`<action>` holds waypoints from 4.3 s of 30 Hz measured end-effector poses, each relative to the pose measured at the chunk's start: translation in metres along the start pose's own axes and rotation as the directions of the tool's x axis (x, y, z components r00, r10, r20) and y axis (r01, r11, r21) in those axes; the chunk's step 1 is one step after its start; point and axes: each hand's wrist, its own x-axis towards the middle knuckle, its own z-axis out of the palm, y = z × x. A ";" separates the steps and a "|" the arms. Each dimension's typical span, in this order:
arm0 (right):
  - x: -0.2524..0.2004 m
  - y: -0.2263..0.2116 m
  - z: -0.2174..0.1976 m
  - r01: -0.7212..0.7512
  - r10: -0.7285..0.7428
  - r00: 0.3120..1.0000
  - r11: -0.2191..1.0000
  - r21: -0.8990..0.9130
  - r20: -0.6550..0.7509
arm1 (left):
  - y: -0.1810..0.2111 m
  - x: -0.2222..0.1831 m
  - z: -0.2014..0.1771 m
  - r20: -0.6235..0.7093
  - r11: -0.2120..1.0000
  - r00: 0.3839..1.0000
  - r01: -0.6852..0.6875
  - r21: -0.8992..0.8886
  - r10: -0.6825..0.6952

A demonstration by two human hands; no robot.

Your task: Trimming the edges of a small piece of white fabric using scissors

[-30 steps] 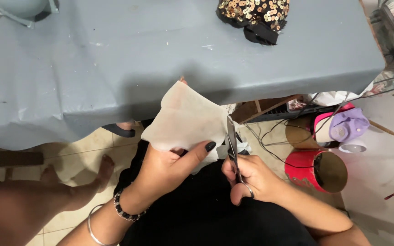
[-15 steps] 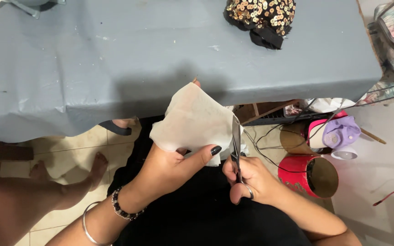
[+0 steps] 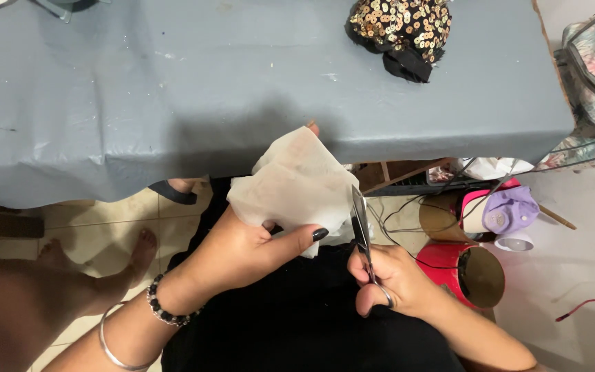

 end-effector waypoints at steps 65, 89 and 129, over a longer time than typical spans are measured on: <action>-0.024 0.003 -0.036 -0.050 0.067 0.959 0.996 -0.068 0.274 | 0.003 0.011 -0.033 0.440 0.953 0.860 0.152 0.261 -0.257; -0.029 0.012 -0.046 -0.078 0.123 0.908 0.989 -0.127 0.401 | -0.014 0.013 -0.039 0.513 0.835 0.741 0.117 0.537 -0.433; -0.005 -0.005 -0.049 0.000 0.052 0.879 0.994 -0.110 0.473 | -0.022 0.001 -0.011 0.349 0.981 0.932 0.028 0.191 -0.095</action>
